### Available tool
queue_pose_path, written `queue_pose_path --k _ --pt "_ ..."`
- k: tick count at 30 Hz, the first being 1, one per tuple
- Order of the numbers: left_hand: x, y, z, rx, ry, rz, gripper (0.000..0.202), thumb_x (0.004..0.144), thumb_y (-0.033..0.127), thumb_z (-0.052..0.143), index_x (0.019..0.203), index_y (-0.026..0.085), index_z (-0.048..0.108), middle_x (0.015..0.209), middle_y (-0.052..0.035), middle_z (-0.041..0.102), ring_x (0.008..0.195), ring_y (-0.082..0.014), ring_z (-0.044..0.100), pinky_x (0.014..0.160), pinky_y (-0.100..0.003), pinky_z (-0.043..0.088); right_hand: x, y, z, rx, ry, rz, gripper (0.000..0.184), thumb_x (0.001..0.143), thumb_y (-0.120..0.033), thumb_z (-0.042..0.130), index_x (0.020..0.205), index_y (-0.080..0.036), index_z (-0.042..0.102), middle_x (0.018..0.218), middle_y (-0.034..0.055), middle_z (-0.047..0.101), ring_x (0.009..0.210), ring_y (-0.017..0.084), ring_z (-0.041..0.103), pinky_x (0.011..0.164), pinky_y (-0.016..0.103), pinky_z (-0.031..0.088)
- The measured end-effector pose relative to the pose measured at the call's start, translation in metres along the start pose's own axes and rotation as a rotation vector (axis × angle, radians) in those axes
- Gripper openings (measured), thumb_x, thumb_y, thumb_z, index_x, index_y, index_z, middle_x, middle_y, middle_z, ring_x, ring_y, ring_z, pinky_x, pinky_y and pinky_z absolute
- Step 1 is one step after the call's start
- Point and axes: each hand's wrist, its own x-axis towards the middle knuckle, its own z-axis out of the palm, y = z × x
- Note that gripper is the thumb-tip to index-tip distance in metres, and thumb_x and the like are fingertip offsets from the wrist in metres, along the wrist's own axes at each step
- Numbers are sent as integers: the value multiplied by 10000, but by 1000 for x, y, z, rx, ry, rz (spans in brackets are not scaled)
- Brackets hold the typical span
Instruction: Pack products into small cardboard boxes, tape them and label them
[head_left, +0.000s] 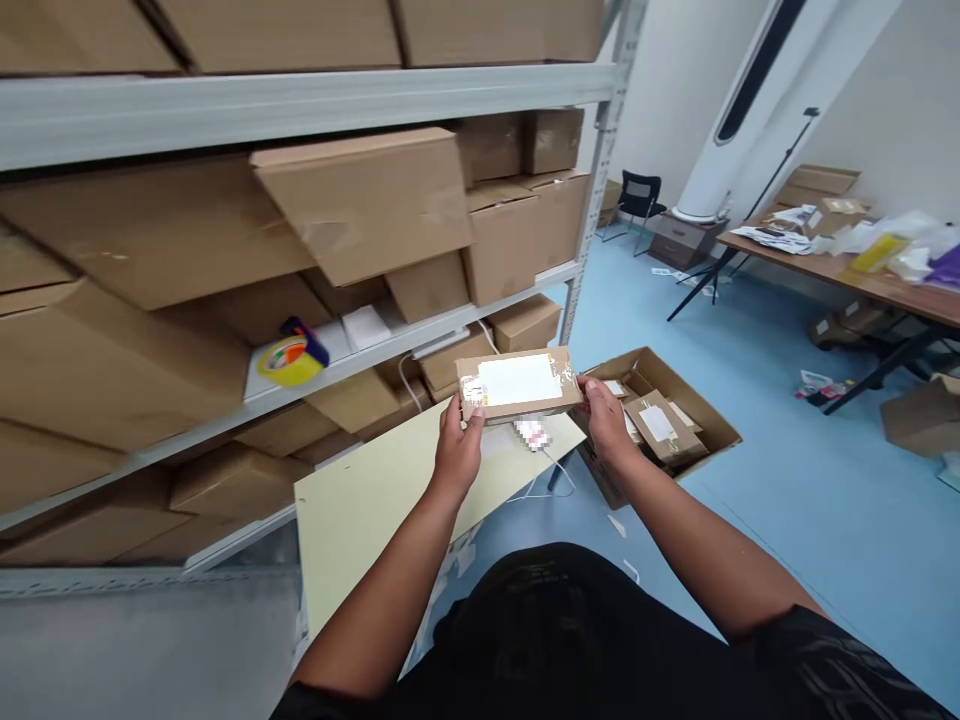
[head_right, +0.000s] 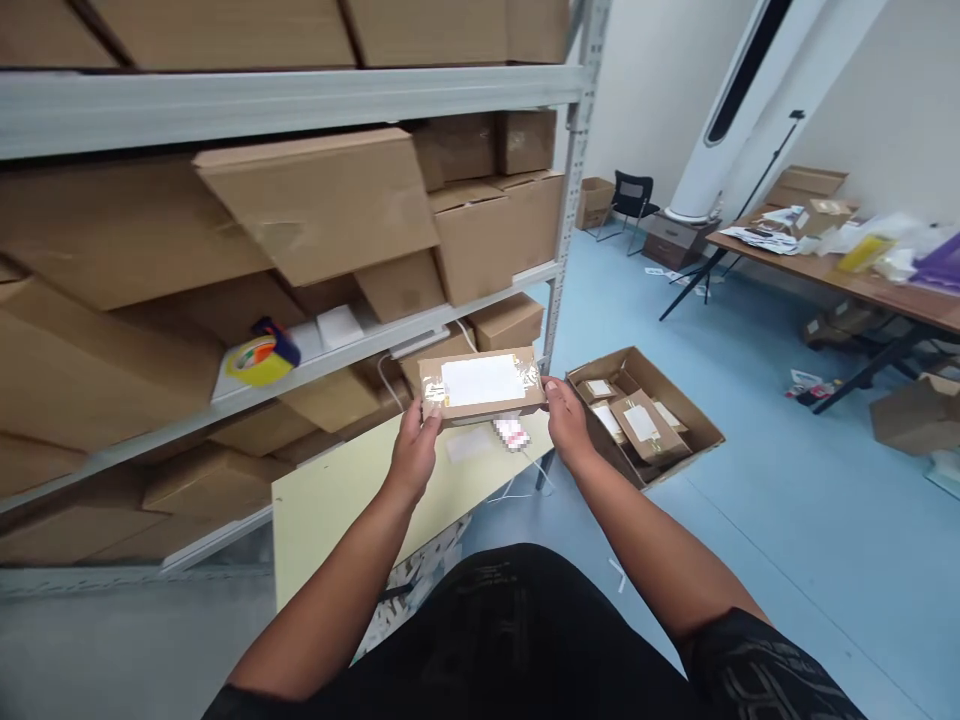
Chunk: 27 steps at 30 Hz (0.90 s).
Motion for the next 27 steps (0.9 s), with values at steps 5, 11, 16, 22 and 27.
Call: queue_pose_path --k 5,11,16,22,27 --pt "15 23 105 36 -142 -61 600 983 522 544 1517 257 471 1497 -114 520 1397 -301 481 1174 -451 378 28 9 -102 -62 124 1 552 948 -679 463 1166 -235 709 1212 67 724 1109 271 632 908 387 526" --pt "46 27 201 105 -325 -27 551 986 487 548 1471 227 516 1477 -127 540 1393 -300 484 1181 -454 360 46 35 -183 -94 298 124 582 940 -689 457 1206 -232 701 1222 79 711 1092 267 623 853 374 536" --pt "86 15 267 71 -497 2 531 1000 482 520 1455 209 524 1453 -132 566 1361 -285 518 1155 -431 391 76 50 -224 -143 454 171 589 925 -698 473 1191 -228 711 1213 83 713 1088 281 631 854 389 541" --pt "143 5 329 -13 -638 71 506 1000 451 521 1448 213 535 1419 -115 610 1324 -272 561 1134 -412 422 122 64 -252 -199 565 166 602 911 -712 473 1140 -218 729 1152 85 739 1051 287 651 867 402 545" --pt "172 0 370 -65 -728 79 492 1004 461 514 1421 204 557 1397 -117 635 1305 -273 578 1126 -424 432 144 78 -271 -173 627 209 585 906 -708 498 1140 -225 730 1155 82 738 1050 290 658 870 406 544"
